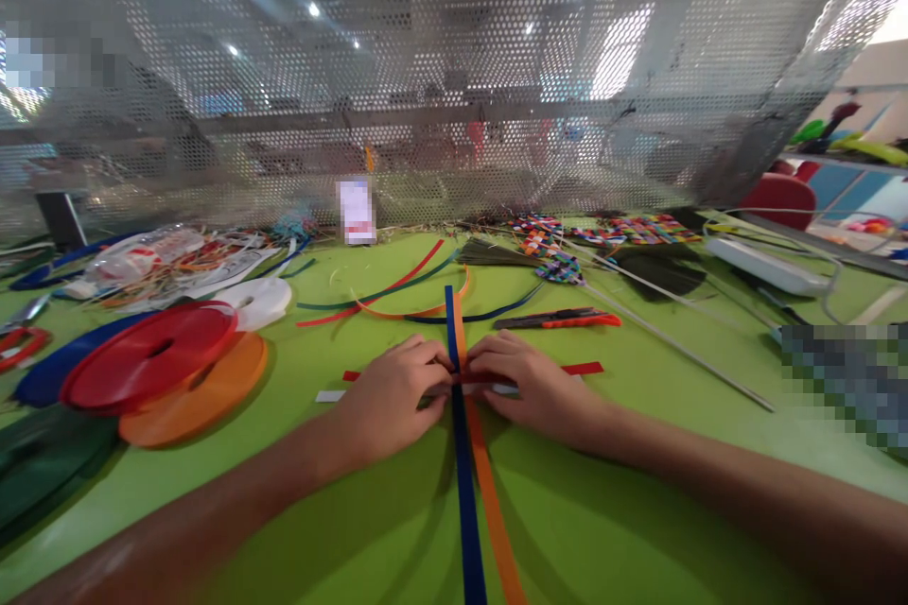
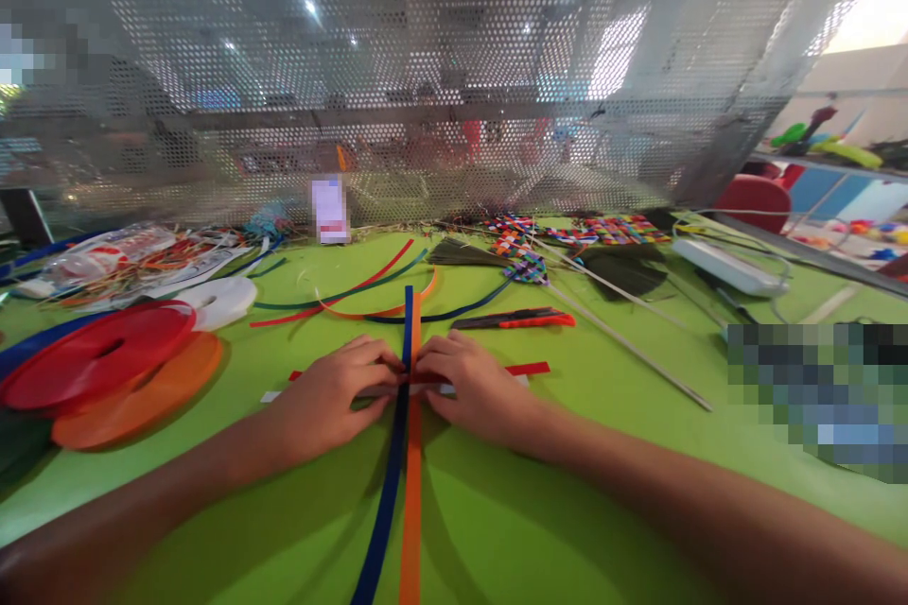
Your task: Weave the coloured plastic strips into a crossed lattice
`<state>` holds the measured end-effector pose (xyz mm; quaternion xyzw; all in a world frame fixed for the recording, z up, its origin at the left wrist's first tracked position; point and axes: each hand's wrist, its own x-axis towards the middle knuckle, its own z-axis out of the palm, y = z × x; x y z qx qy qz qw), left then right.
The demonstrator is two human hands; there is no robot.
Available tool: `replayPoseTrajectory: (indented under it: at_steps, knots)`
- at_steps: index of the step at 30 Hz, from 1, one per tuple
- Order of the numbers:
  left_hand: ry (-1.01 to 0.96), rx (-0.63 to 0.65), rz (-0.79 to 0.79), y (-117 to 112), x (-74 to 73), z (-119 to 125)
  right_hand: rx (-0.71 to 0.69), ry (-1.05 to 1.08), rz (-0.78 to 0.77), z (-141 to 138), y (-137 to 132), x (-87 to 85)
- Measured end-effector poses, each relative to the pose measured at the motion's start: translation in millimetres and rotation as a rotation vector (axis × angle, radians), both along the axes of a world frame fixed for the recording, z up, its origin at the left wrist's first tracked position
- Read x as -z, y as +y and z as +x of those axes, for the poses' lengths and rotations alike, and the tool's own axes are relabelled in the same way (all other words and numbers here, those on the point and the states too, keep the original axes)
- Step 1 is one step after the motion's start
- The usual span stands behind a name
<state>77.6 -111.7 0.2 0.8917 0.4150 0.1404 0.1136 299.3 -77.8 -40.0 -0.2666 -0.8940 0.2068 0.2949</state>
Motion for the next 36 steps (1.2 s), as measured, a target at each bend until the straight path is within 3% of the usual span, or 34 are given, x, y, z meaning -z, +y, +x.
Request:
replayPoseTrajectory:
  at_steps: [6,21,36]
  knots:
    - [-0.075,-0.062,-0.107,4.7,1.0,-0.8,0.004,0.033,0.005,0.2,-2.3,-0.9]
    - [0.021,-0.038,-0.072,3.3,-2.4,-0.1,0.075,-0.019,0.005,0.9,-5.6,-3.2]
    - [-0.07,-0.145,-0.164,2.0,4.1,-1.6,0.132,-0.102,-0.007,1.3,-7.7,-6.1]
